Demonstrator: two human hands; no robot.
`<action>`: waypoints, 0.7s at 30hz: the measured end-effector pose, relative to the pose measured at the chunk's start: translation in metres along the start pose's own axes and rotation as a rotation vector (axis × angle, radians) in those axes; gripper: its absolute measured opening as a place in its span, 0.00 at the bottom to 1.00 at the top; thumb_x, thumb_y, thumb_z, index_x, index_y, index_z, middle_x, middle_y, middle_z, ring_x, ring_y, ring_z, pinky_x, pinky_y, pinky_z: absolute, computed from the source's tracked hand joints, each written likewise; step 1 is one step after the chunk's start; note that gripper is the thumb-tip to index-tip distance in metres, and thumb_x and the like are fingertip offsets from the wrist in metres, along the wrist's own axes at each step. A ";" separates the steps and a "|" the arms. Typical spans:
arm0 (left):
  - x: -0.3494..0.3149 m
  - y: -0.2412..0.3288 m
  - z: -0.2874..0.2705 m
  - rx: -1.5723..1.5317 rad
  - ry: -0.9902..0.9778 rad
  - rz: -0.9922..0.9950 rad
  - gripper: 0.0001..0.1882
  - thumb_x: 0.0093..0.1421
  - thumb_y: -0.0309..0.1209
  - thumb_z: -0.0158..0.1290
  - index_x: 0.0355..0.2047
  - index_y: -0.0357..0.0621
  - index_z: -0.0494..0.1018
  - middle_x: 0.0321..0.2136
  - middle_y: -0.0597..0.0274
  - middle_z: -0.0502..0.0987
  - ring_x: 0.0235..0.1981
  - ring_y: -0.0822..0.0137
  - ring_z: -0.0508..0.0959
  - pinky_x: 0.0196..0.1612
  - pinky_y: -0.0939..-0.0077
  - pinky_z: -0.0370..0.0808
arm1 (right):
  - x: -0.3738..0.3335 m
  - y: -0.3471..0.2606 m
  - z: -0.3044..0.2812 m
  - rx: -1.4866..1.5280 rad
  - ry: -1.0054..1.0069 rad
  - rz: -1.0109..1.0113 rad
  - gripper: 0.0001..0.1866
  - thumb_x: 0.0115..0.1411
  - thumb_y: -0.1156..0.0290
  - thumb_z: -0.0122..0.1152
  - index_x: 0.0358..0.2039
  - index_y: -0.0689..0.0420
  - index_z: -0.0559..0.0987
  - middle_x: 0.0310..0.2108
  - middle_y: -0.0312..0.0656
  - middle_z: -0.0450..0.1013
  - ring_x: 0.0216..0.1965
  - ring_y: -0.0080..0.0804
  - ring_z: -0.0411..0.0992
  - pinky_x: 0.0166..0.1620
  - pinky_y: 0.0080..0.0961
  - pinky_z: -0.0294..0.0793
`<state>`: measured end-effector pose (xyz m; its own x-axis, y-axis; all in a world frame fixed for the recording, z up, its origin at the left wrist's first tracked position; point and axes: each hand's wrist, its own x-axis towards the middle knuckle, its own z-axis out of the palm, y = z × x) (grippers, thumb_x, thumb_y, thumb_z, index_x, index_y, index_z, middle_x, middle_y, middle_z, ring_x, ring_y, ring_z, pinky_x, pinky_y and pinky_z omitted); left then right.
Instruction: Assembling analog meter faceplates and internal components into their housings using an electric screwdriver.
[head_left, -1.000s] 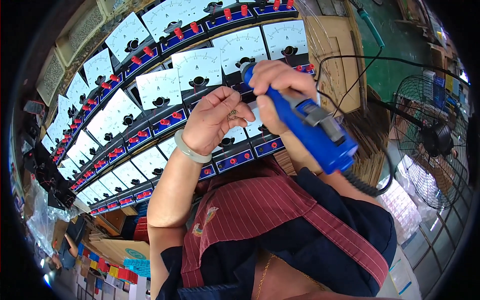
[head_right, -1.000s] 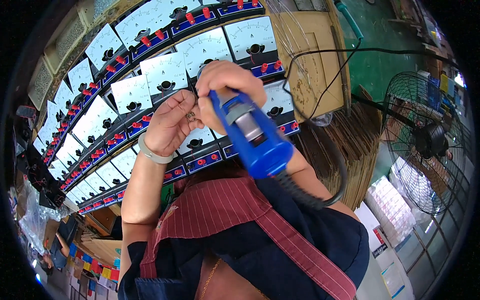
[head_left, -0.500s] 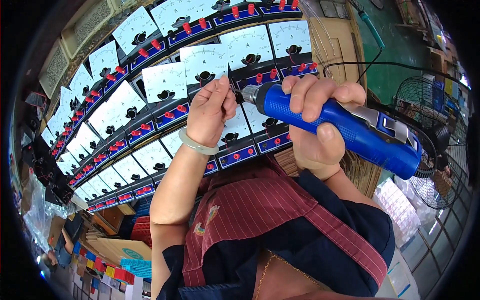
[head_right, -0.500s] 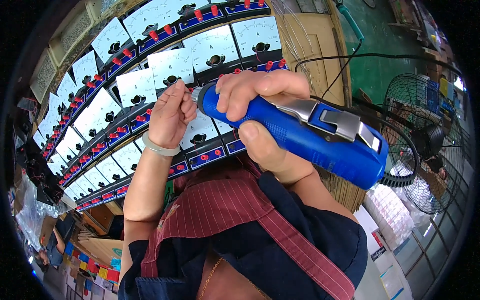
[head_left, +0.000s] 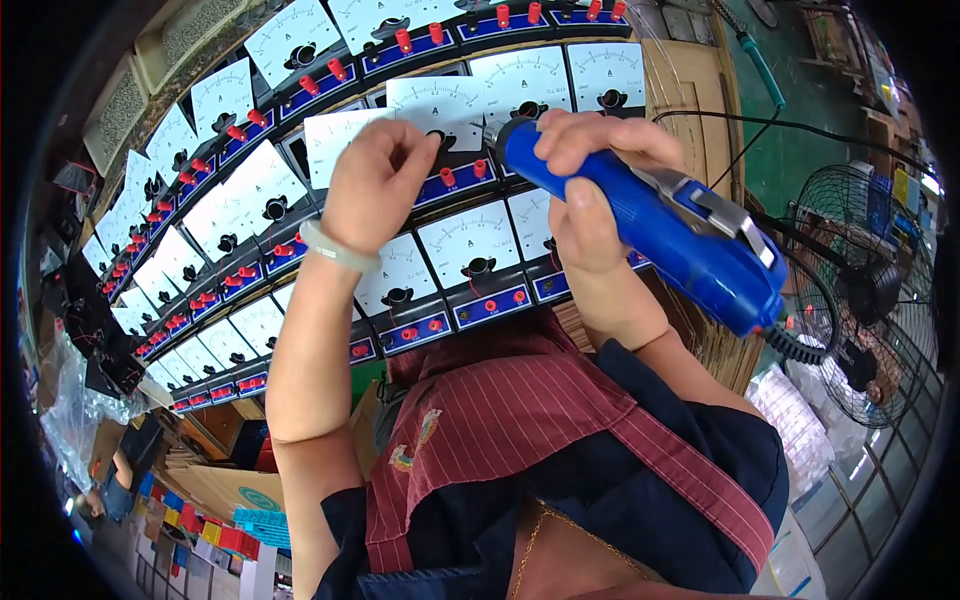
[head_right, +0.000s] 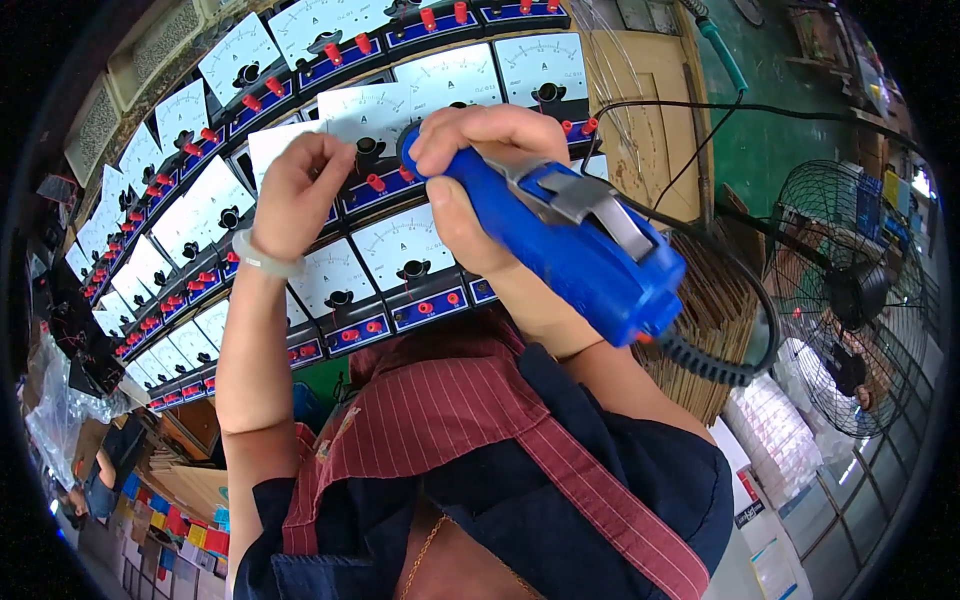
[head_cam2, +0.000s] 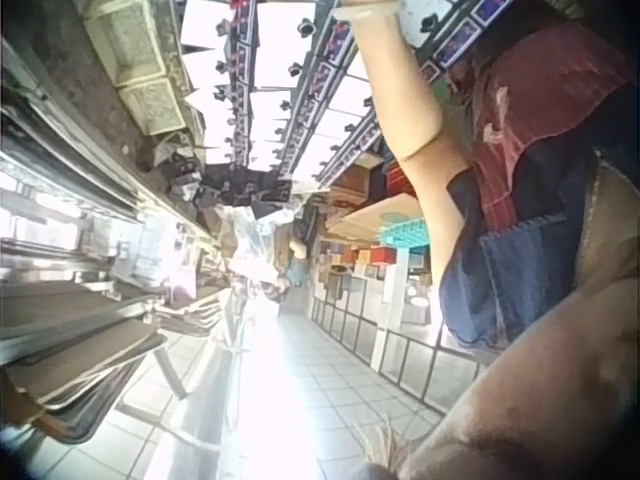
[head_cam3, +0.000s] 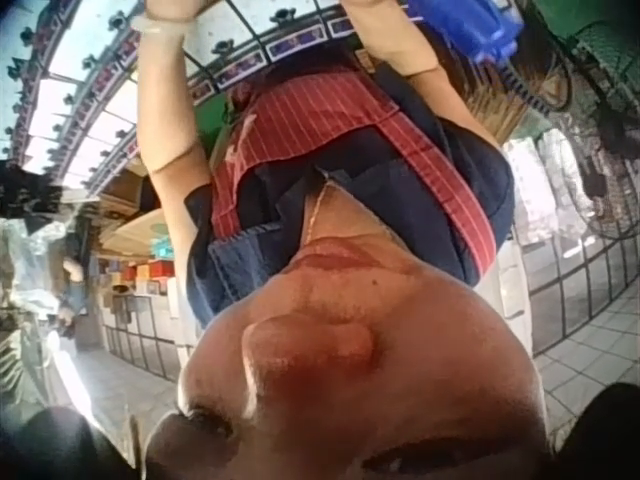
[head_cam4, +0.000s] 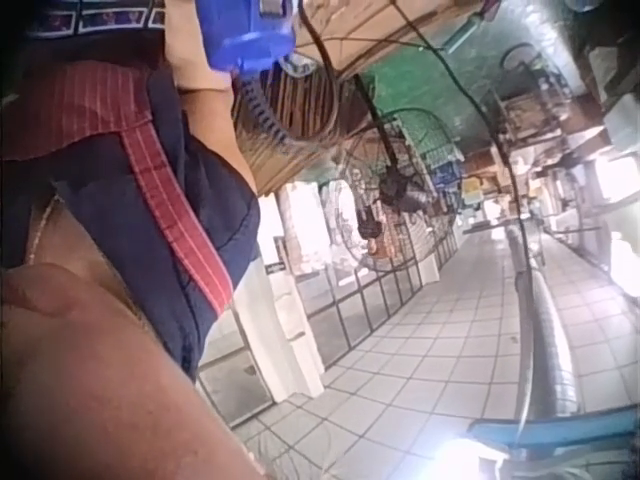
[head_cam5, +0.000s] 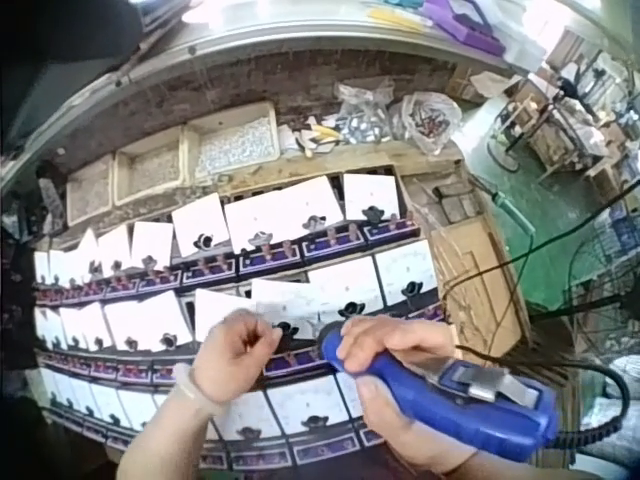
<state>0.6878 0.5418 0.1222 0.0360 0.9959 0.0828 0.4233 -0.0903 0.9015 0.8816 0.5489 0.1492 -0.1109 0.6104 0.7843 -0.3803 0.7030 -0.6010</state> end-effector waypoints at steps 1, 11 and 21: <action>0.007 -0.007 -0.003 0.164 0.006 0.116 0.09 0.53 0.30 0.55 0.28 0.37 0.70 0.22 0.56 0.72 0.22 0.64 0.72 0.26 0.73 0.69 | -0.001 0.006 0.002 0.007 -0.002 0.001 0.22 0.53 0.78 0.58 0.45 0.59 0.59 0.32 0.44 0.70 0.37 0.34 0.70 0.44 0.33 0.71; 0.027 -0.019 0.009 0.632 0.123 0.115 0.31 0.47 0.35 0.59 0.52 0.54 0.62 0.24 0.55 0.76 0.27 0.54 0.77 0.27 0.64 0.74 | -0.008 0.031 0.009 0.039 0.017 -0.001 0.22 0.51 0.79 0.59 0.44 0.60 0.61 0.31 0.45 0.70 0.36 0.33 0.70 0.43 0.32 0.72; 0.031 -0.020 0.011 0.594 0.186 0.146 0.31 0.45 0.35 0.60 0.51 0.51 0.63 0.25 0.54 0.76 0.27 0.53 0.77 0.26 0.62 0.73 | 0.000 0.035 0.011 -0.032 -0.062 -0.013 0.19 0.48 0.83 0.58 0.40 0.61 0.63 0.30 0.44 0.70 0.33 0.31 0.71 0.39 0.27 0.72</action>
<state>0.6902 0.5744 0.1024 -0.0034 0.9515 0.3075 0.8577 -0.1553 0.4901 0.8582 0.5698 0.1297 -0.1632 0.5783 0.7993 -0.3526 0.7225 -0.5947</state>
